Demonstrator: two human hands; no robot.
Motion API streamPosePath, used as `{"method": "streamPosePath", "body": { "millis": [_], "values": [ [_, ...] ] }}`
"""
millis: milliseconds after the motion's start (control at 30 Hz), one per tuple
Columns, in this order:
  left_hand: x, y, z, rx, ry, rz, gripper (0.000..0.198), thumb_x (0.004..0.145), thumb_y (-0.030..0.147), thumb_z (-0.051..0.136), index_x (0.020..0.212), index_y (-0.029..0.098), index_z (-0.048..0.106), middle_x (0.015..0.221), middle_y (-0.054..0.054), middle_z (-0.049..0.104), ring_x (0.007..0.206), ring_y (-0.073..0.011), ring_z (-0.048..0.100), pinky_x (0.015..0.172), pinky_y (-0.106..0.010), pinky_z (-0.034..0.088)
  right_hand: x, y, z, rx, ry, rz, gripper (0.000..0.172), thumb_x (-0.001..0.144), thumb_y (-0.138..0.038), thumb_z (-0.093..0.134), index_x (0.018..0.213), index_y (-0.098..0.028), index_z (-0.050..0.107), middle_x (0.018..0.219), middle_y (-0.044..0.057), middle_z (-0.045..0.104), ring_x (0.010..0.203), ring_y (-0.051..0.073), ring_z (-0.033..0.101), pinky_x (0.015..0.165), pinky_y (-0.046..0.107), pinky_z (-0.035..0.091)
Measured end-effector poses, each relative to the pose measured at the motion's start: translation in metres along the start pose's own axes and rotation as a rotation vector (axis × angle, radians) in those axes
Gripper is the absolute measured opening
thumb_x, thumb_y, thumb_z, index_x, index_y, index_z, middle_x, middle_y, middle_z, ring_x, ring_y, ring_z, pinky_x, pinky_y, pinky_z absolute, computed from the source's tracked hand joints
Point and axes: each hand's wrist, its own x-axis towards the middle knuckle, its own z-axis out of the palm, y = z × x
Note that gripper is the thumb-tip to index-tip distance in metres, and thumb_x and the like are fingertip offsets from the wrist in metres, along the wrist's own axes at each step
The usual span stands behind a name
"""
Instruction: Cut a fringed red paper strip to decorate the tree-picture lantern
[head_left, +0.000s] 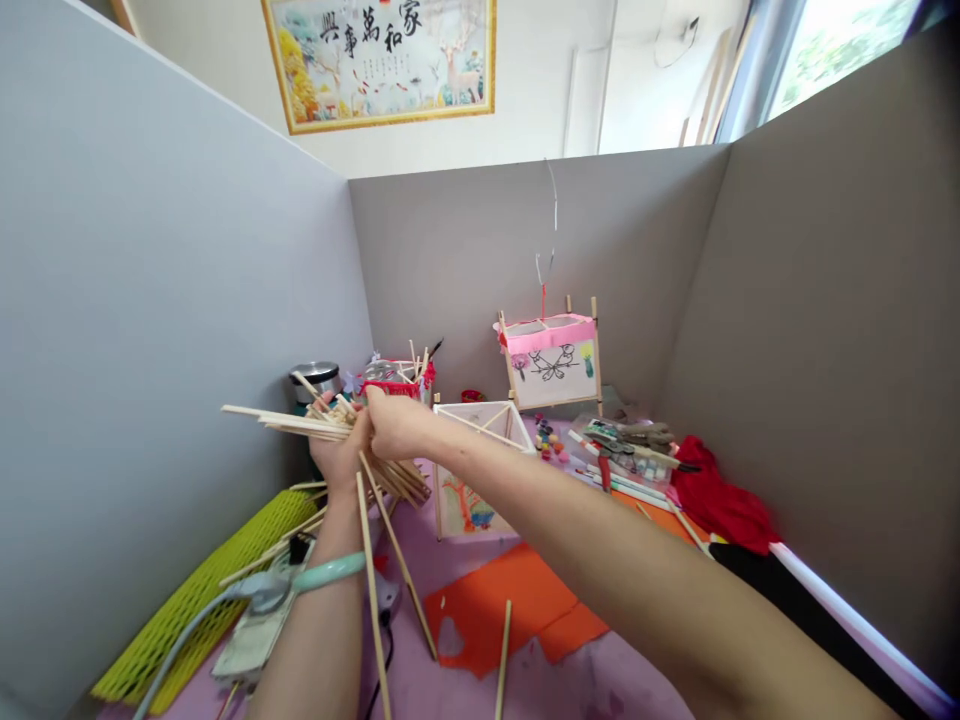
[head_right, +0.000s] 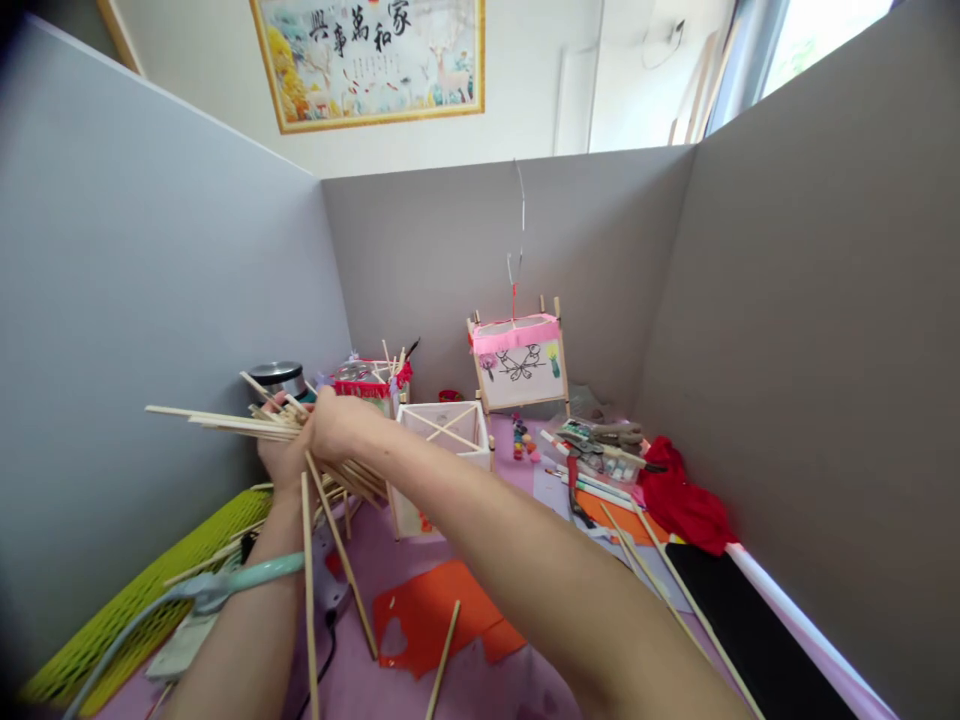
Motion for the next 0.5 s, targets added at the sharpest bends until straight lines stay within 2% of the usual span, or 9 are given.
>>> {"method": "streamPosePath", "body": {
  "millis": [133, 233, 333, 400, 467, 500],
  "values": [
    [0.003, -0.009, -0.001, 0.087, 0.001, 0.111, 0.056, 0.060, 0.023, 0.074, 0.110, 0.017, 0.049, 0.078, 0.002, 0.062, 0.069, -0.0147, 0.064, 0.081, -0.038, 0.053, -0.032, 0.015, -0.028, -0.015, 0.248, -0.167, 0.032, 0.083, -0.021, 0.050, 0.113, -0.017, 0.058, 0.116, 0.011, 0.066, 0.106, 0.026, 0.061, 0.084, 0.034, 0.048],
    [0.003, -0.016, 0.000, 0.123, 0.033, 0.160, 0.055, 0.062, 0.024, 0.073, 0.112, 0.017, 0.050, 0.079, 0.000, 0.063, 0.070, -0.0161, 0.065, 0.080, -0.040, 0.054, -0.073, 0.039, -0.035, 0.011, 0.415, -0.174, 0.026, 0.087, -0.020, 0.048, 0.108, -0.019, 0.063, 0.110, 0.006, 0.069, 0.100, 0.020, 0.063, 0.084, 0.029, 0.046],
    [0.001, -0.018, 0.002, 0.160, 0.058, 0.190, 0.058, 0.062, 0.026, 0.074, 0.114, 0.016, 0.051, 0.081, -0.001, 0.064, 0.071, -0.0171, 0.066, 0.080, -0.041, 0.054, -0.112, 0.073, -0.032, 0.061, 0.498, -0.034, 0.025, 0.091, -0.023, 0.047, 0.107, -0.021, 0.065, 0.104, 0.002, 0.071, 0.093, 0.016, 0.064, 0.078, 0.024, 0.045],
    [-0.001, -0.016, 0.003, 0.193, 0.066, 0.192, 0.061, 0.061, 0.026, 0.076, 0.116, 0.017, 0.052, 0.082, 0.000, 0.065, 0.071, -0.0169, 0.066, 0.080, -0.041, 0.054, -0.135, 0.100, -0.029, 0.020, 0.519, 0.167, 0.025, 0.091, -0.024, 0.047, 0.107, -0.022, 0.066, 0.101, 0.003, 0.072, 0.091, 0.017, 0.065, 0.075, 0.025, 0.045],
    [-0.001, -0.014, 0.003, 0.209, 0.053, 0.174, 0.060, 0.061, 0.025, 0.077, 0.116, 0.017, 0.053, 0.082, 0.001, 0.065, 0.071, -0.0162, 0.066, 0.080, -0.041, 0.054, -0.155, 0.126, -0.027, -0.077, 0.441, 0.397, 0.023, 0.089, -0.023, 0.048, 0.097, -0.021, 0.070, 0.093, 0.005, 0.073, 0.086, 0.021, 0.066, 0.072, 0.028, 0.044],
    [-0.001, -0.013, 0.003, 0.207, 0.046, 0.164, 0.059, 0.061, 0.023, 0.077, 0.115, 0.017, 0.053, 0.081, 0.001, 0.065, 0.071, -0.0158, 0.066, 0.080, -0.041, 0.054, -0.162, 0.136, -0.026, -0.102, 0.369, 0.461, 0.022, 0.087, -0.022, 0.049, 0.091, -0.020, 0.071, 0.089, 0.006, 0.073, 0.084, 0.022, 0.066, 0.069, 0.029, 0.043]
  ]
}}
